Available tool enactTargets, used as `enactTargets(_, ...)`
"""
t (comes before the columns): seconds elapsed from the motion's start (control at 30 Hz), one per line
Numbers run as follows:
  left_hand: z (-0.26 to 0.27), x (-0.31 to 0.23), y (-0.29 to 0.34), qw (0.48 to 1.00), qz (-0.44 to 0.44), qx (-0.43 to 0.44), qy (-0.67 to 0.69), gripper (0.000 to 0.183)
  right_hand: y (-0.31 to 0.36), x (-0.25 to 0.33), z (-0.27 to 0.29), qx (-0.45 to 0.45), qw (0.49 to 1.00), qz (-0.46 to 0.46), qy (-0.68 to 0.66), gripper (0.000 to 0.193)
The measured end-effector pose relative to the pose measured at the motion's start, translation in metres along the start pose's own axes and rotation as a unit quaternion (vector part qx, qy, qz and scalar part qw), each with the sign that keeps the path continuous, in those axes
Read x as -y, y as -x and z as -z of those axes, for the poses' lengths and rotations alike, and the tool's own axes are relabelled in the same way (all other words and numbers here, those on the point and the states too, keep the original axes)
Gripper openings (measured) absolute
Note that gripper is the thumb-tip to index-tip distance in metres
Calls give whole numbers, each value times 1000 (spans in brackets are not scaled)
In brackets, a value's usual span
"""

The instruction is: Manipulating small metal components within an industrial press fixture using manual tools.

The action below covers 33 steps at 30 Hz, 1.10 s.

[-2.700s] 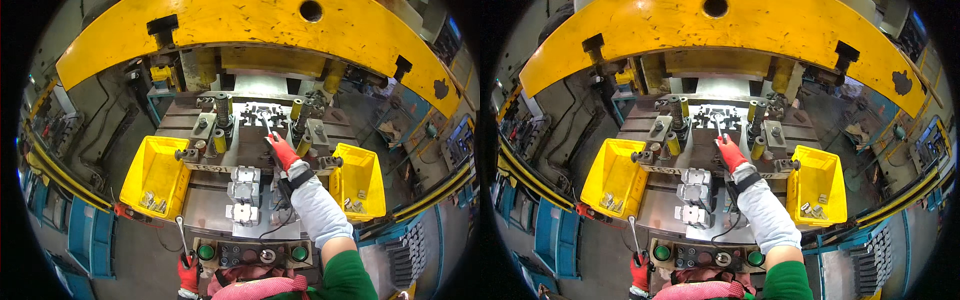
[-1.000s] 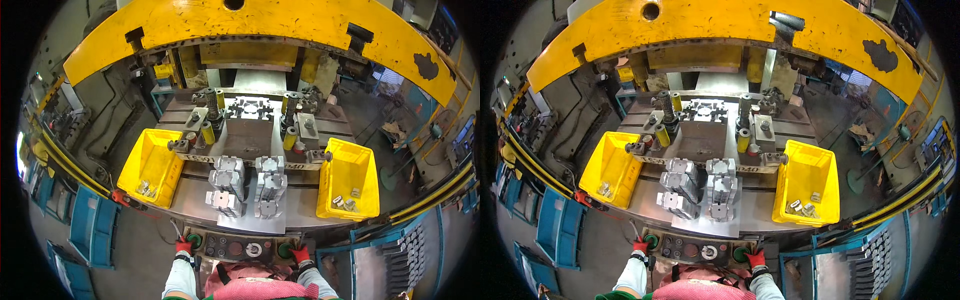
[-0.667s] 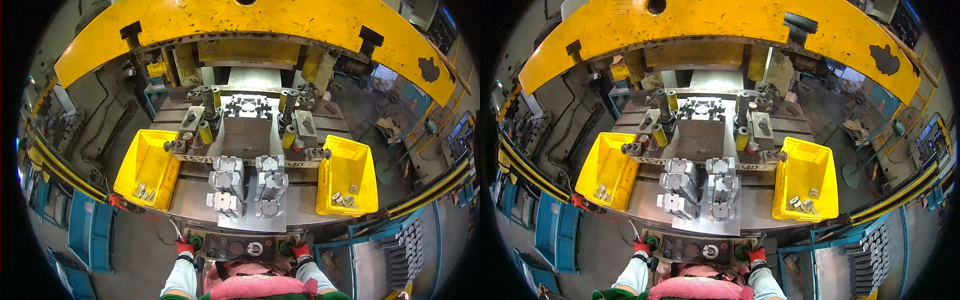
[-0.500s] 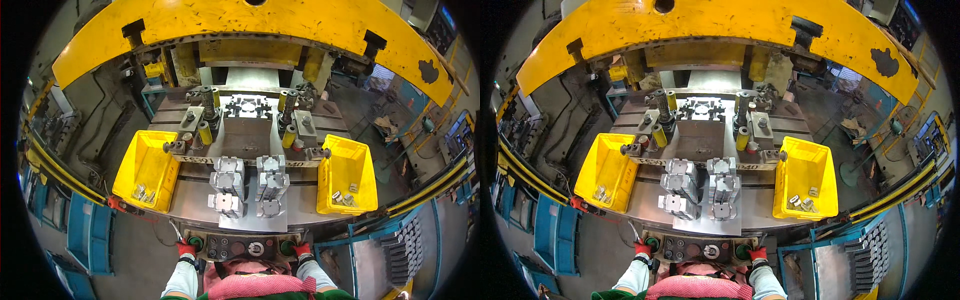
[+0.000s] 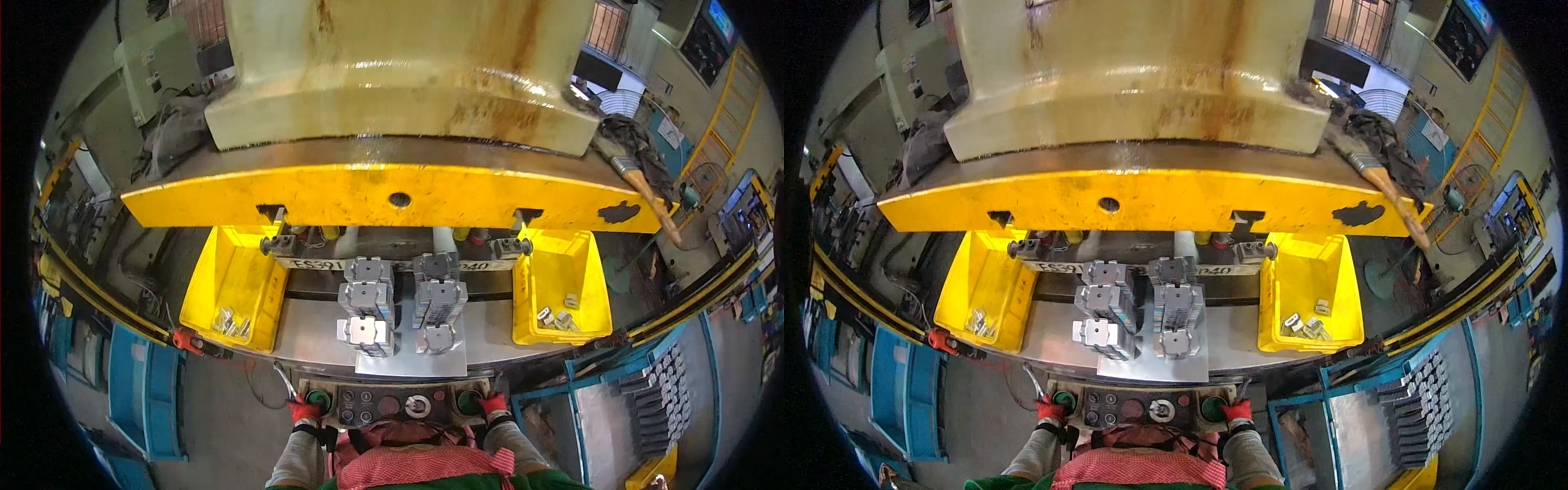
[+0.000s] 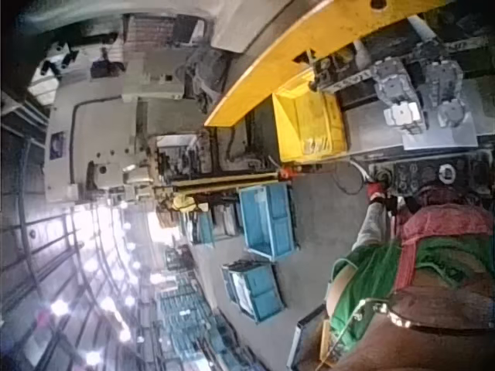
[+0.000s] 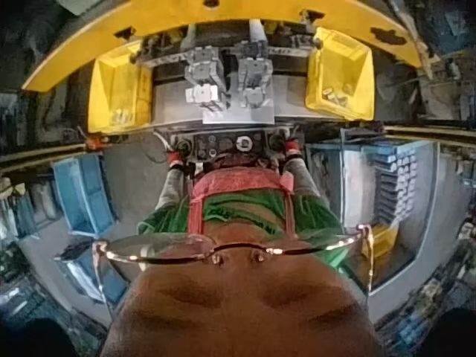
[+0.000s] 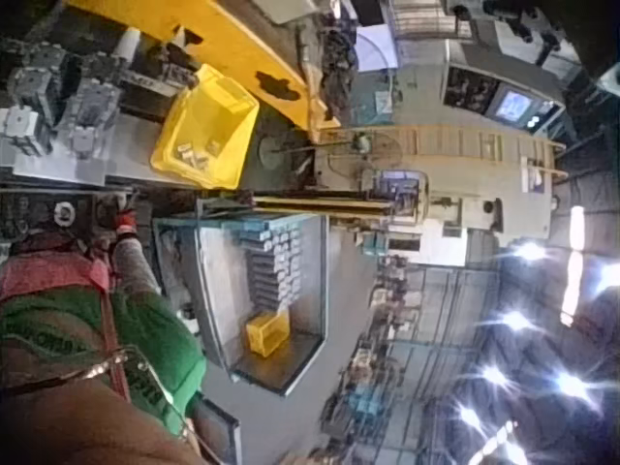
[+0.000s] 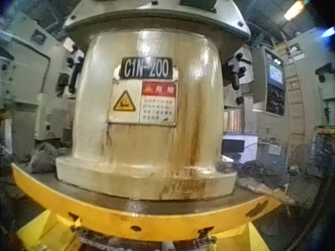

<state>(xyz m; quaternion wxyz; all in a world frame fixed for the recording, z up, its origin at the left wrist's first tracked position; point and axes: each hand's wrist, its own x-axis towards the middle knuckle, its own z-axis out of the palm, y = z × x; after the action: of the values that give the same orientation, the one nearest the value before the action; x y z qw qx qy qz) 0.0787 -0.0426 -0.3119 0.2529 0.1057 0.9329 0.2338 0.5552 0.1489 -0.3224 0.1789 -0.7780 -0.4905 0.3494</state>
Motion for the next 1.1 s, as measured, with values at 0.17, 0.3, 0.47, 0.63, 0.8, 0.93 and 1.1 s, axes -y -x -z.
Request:
enactTargets(0.17,-7,17,-15,1000,-5,-8,20,90,-3,3,-5,-7,1000,-2,11,75)
enactTargets(0.3,9,-11,21,984,80,12,156,73,-1,4,9,32,998,-50,-6,65)
enactTargets(0.47,83,-19,100,913,90,-25,398,38,-17,-61,68,-141,920,-201,-307,28)
enactTargets(0.63,196,-114,114,915,-180,-131,335,44,55,137,202,-200,875,31,-440,52)
enactTargets(0.8,240,-333,91,910,-284,168,252,25,46,311,204,99,848,277,-441,54)
enactTargets(0.93,200,-451,70,875,-272,323,236,31,11,446,142,176,860,402,-260,43)
enactTargets(1.1,112,-514,33,846,-291,335,297,48,-58,538,60,222,896,357,-147,37)
